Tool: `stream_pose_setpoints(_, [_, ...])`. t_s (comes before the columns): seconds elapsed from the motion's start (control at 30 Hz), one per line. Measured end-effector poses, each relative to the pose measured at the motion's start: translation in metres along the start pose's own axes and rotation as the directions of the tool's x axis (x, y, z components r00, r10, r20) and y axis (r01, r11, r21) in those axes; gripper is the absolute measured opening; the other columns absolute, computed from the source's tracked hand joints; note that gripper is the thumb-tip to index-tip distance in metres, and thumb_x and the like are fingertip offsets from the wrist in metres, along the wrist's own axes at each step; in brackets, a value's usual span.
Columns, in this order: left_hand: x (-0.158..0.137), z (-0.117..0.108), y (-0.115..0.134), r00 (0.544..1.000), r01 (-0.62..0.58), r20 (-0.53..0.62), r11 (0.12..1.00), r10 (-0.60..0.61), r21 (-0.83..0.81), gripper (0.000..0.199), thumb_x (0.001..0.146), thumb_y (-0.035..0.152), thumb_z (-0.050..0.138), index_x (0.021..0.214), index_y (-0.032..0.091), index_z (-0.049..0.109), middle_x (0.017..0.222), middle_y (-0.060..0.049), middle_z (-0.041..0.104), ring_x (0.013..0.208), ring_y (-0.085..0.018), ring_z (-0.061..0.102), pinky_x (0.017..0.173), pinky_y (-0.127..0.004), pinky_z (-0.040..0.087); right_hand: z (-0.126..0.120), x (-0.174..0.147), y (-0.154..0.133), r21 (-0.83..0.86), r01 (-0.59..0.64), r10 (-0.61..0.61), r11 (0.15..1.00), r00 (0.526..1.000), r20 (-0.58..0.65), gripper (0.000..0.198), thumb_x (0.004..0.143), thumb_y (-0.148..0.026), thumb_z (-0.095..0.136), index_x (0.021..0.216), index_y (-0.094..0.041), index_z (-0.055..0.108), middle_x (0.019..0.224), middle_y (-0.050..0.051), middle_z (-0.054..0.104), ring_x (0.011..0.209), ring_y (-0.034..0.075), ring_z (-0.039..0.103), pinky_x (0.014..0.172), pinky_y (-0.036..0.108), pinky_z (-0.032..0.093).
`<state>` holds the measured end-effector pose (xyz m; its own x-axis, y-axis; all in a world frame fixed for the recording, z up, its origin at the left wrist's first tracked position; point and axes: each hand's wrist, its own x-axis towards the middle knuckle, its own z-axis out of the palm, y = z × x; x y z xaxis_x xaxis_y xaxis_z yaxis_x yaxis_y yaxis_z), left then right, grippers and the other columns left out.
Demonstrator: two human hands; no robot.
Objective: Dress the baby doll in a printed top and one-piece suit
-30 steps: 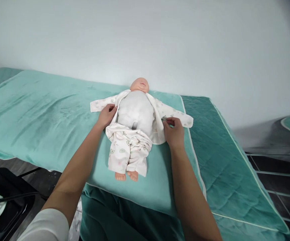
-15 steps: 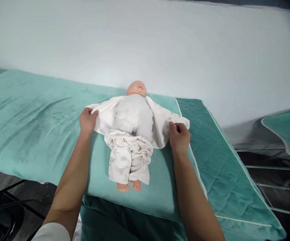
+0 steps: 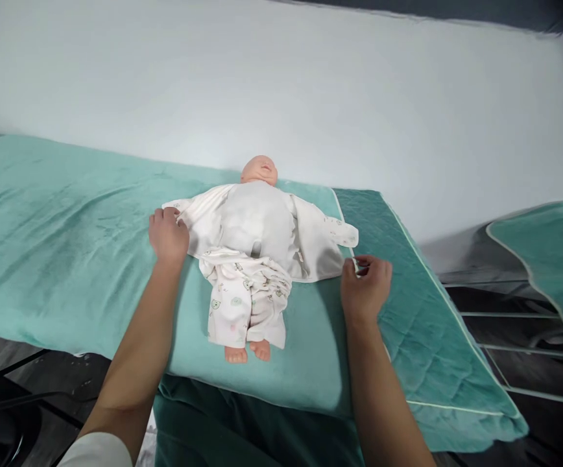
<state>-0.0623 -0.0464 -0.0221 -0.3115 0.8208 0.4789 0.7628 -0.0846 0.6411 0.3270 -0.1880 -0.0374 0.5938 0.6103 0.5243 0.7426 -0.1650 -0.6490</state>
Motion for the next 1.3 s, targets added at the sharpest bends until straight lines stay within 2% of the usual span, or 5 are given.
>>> stream_pose_setpoints(0.17, [-0.019, 0.0, 0.034, 0.955, 0.054, 0.274, 0.844, 0.111, -0.533, 0.014, 0.084, 0.033, 0.069, 0.092, 0.022, 0.07, 0.082, -0.002, 0.064, 0.076, -0.018, 0.057, 0.075, -0.032, 0.048, 0.013, -0.019, -0.042, 0.388, 0.068, -0.195, 0.919, 0.935, 0.297, 0.021, 0.095, -0.044, 0.06, 0.094, -0.023, 0.064, 0.091, 0.005, 0.065, 0.083, 0.021, 0.061, 0.078, 0.037, 0.052])
stream_pose_setpoints(0.3, [-0.026, -0.015, 0.053, 0.701, 0.153, 0.61, 0.757, 0.37, -0.635, 0.02, 0.078, 0.039, 0.08, 0.083, 0.021, 0.075, 0.076, -0.001, 0.061, 0.069, -0.014, 0.053, 0.064, -0.028, 0.043, 0.018, -0.021, -0.083, 0.535, 0.169, -0.438, 0.828, 0.791, 0.428, 0.022, 0.095, -0.045, 0.066, 0.086, -0.025, 0.068, 0.087, 0.005, 0.069, 0.082, 0.022, 0.062, 0.078, 0.038, 0.05])
stream_pose_setpoints(0.6, [-0.007, -0.045, 0.047, 0.285, 0.041, 0.746, 0.77, 0.602, -0.637, 0.027, 0.075, 0.052, 0.084, 0.081, 0.026, 0.082, 0.101, -0.007, 0.062, 0.08, -0.018, 0.063, 0.07, -0.031, 0.058, 0.029, 0.011, -0.144, 0.644, 0.39, -0.741, 0.658, 0.184, 0.646, 0.044, 0.098, -0.056, 0.064, 0.07, -0.022, 0.067, 0.068, 0.0, 0.065, 0.072, 0.017, 0.058, 0.079, 0.037, 0.036])
stream_pose_setpoints(1.0, [-0.031, -0.019, 0.054, 0.72, 0.294, 0.616, 0.665, 0.32, -0.687, 0.033, 0.081, 0.051, 0.081, 0.083, 0.02, 0.067, 0.074, -0.001, 0.063, 0.065, -0.013, 0.056, 0.057, -0.025, 0.045, 0.025, 0.003, -0.133, 0.581, -0.359, -0.47, 0.73, 0.353, 0.809, 0.04, 0.082, -0.055, 0.08, 0.074, -0.021, 0.062, 0.07, -0.002, 0.052, 0.064, 0.013, 0.043, 0.058, 0.029, 0.032])
stream_pose_setpoints(1.3, [-0.036, -0.006, 0.057, 0.81, 0.352, 0.555, 0.598, 0.19, -0.72, 0.034, 0.083, 0.051, 0.079, 0.083, 0.022, 0.061, 0.067, 0.002, 0.051, 0.057, -0.011, 0.043, 0.051, -0.025, 0.034, 0.031, 0.017, -0.102, 0.532, -0.632, -0.39, 0.563, 0.365, 0.846, 0.042, 0.074, -0.056, 0.086, 0.079, -0.02, 0.065, 0.064, -0.005, 0.051, 0.054, 0.009, 0.039, 0.051, 0.025, 0.028])
